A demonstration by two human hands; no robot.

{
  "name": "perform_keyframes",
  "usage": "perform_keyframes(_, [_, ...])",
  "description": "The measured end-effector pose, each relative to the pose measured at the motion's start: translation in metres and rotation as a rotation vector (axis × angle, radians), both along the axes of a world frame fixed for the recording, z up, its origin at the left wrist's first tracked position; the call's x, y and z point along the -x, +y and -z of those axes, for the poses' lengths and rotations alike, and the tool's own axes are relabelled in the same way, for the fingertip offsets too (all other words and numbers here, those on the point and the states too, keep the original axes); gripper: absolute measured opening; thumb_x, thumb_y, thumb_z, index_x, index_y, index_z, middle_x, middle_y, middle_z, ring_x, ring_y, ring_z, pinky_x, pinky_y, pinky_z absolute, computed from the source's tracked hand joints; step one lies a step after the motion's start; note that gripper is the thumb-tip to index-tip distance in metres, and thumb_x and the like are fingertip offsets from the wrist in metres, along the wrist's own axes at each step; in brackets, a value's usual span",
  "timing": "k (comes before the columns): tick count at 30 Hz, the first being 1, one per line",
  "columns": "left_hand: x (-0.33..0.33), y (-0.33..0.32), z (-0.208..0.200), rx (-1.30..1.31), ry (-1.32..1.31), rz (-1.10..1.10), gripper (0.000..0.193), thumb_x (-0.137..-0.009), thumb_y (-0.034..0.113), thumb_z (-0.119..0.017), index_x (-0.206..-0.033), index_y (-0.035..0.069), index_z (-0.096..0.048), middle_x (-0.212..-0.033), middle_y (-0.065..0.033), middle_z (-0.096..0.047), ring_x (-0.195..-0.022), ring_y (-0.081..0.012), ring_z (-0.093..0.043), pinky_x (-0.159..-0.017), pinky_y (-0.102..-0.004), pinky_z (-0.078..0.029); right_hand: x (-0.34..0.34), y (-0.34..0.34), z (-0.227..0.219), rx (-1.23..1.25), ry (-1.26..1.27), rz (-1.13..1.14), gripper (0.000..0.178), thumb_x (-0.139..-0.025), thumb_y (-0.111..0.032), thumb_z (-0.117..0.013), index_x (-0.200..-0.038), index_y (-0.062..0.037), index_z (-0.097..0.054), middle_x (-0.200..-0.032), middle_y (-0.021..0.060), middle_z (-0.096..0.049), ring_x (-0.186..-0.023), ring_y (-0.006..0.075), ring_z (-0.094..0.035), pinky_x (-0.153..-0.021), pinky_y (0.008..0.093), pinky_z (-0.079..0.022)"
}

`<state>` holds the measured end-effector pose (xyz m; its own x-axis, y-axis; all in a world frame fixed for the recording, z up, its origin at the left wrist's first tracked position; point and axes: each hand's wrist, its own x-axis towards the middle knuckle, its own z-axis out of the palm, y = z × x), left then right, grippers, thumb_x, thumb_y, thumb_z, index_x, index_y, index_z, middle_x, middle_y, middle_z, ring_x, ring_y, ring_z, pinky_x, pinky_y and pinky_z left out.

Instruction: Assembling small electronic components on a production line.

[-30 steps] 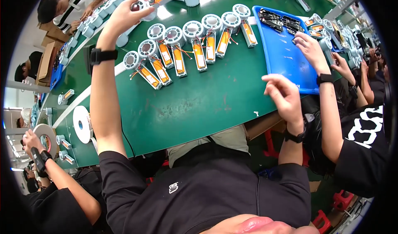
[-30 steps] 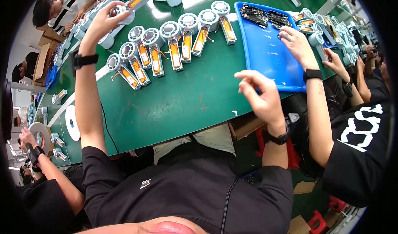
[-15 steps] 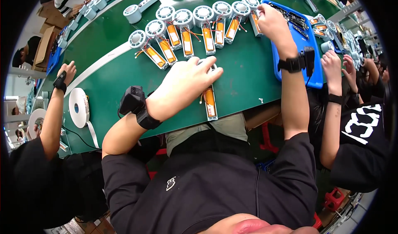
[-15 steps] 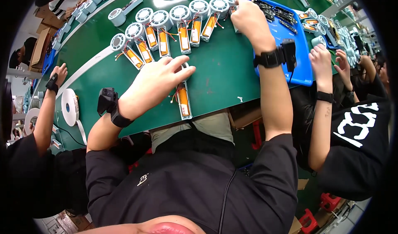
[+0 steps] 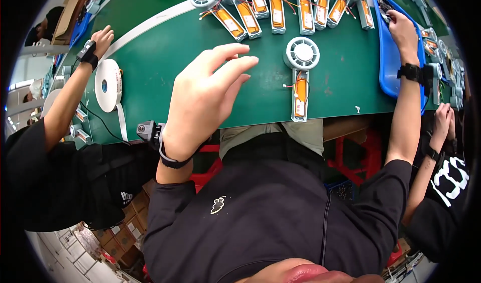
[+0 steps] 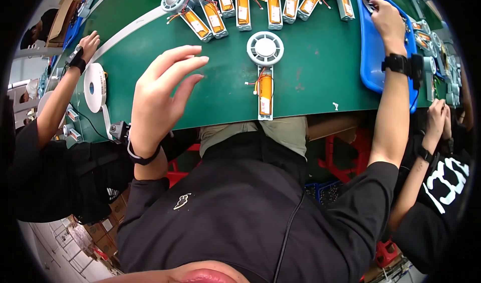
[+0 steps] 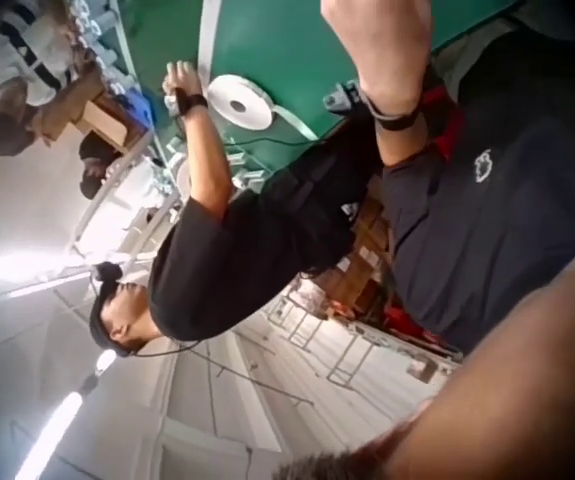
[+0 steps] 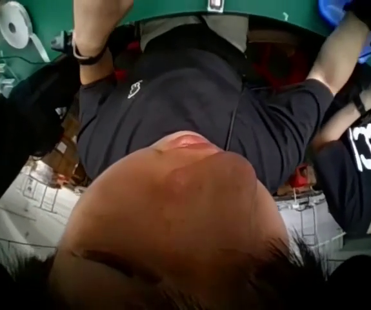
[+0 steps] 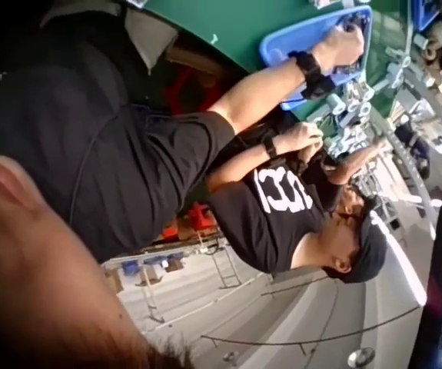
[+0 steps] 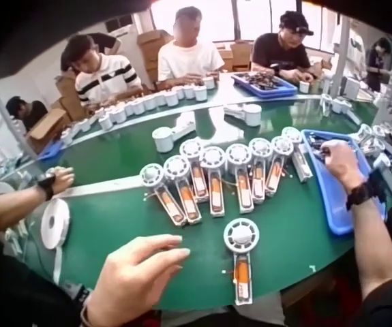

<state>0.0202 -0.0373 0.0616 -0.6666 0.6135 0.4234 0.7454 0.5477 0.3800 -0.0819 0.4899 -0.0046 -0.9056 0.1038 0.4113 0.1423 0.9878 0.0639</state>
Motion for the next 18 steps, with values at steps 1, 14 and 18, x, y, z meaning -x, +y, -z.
perform_keyframes(1, [-0.003, -0.001, 0.004, -0.068, -0.026, 0.0, 0.034, -0.077, -0.003, -0.074, -0.11, 0.006, -0.071, -0.115, -0.0125, -0.069, -0.098, -0.0293, -0.068, -0.08, -0.0379, -0.058, -0.011, -0.003, -0.006, 0.121, 0.083, 0.015, 0.027, -0.095, -0.015, -0.06, -0.118, -0.0088, -0.073, -0.107, 0.0188, -0.075, -0.096, 0.0304, -0.073, -0.087, 0.0377, -0.056])
perform_keyframes(14, [-0.035, 0.029, 0.048, -0.502, -0.127, 0.023, 0.032, -0.081, -0.01, -0.073, -0.112, -0.002, -0.07, -0.101, -0.016, -0.071, -0.09, -0.0262, -0.07, -0.078, -0.0336, -0.058, -0.175, -0.304, -0.013, 1.064, 0.333, -0.77, 0.037, -0.074, -0.008, -0.09, -0.103, 0.0018, -0.069, -0.093, 0.0151, -0.072, -0.079, 0.0267, -0.07, -0.065, 0.0359, -0.055])
perform_keyframes(18, [-0.025, 0.021, 0.066, -0.506, -0.392, -0.07, 0.037, -0.083, -0.009, -0.071, -0.12, -0.003, -0.068, -0.1, -0.014, -0.07, -0.087, -0.0237, -0.068, -0.077, -0.0324, -0.056, -0.174, -0.29, -0.001, 0.737, 0.063, -0.769, 0.032, -0.072, -0.004, -0.089, -0.099, 0.0019, -0.072, -0.09, 0.0142, -0.073, -0.075, 0.0245, -0.068, -0.062, 0.0328, -0.052])
